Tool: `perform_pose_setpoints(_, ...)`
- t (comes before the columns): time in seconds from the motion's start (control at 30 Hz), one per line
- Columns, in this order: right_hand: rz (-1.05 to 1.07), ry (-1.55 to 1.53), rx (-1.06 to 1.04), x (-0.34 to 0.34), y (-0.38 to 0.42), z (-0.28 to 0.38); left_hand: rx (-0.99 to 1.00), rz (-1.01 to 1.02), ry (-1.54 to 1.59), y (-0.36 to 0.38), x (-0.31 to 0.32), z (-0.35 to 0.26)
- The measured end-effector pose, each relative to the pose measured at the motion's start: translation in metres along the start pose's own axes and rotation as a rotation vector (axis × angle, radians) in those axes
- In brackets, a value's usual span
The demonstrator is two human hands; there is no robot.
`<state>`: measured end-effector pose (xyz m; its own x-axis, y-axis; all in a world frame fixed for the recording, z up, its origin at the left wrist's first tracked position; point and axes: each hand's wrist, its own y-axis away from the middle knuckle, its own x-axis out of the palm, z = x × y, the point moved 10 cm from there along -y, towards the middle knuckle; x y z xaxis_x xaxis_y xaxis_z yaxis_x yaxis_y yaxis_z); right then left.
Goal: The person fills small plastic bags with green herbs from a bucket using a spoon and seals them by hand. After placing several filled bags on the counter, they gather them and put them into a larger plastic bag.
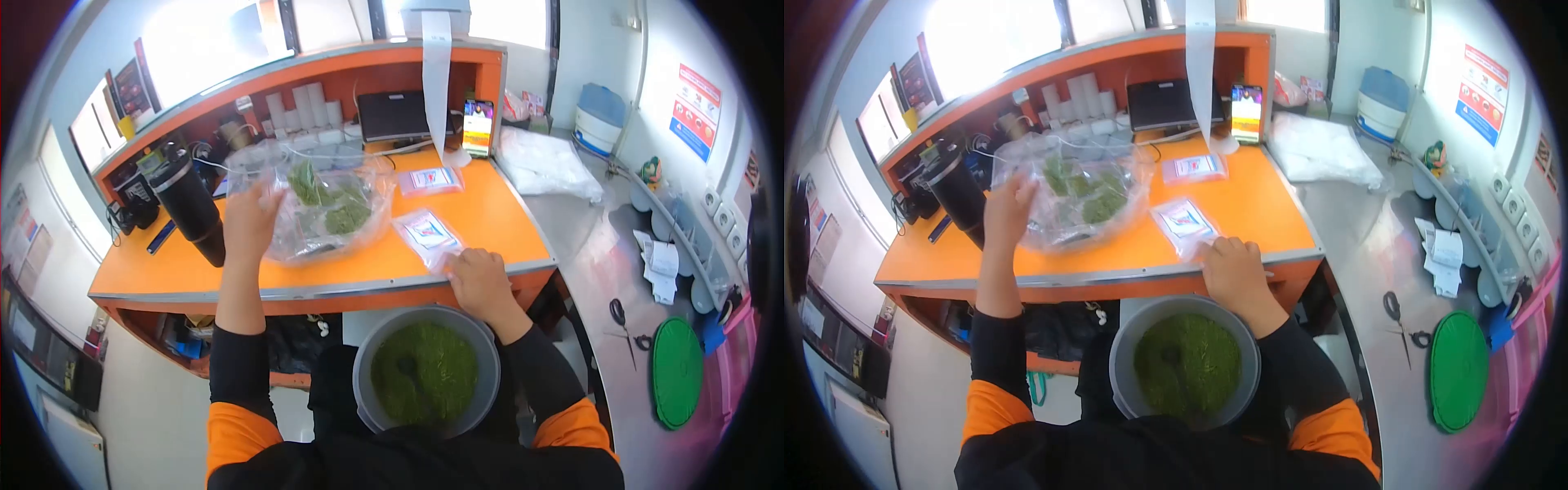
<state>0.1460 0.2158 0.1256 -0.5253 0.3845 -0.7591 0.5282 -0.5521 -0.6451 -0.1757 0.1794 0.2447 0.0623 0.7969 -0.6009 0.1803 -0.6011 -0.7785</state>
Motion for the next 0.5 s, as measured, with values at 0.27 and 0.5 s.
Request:
perform_pose_setpoints(0.27, -0.077, -0.073, -0.060, -0.008, 0.008, 0.009, 0.286, -0.191, 0.333, 0.095, -0.020, -0.087)
perform_pose_setpoints(0.5, -0.046, -0.075, -0.049, 0.004, 0.011, 0.000, 0.320, -0.067, 0.595, 0.147, 0.009, -0.128)
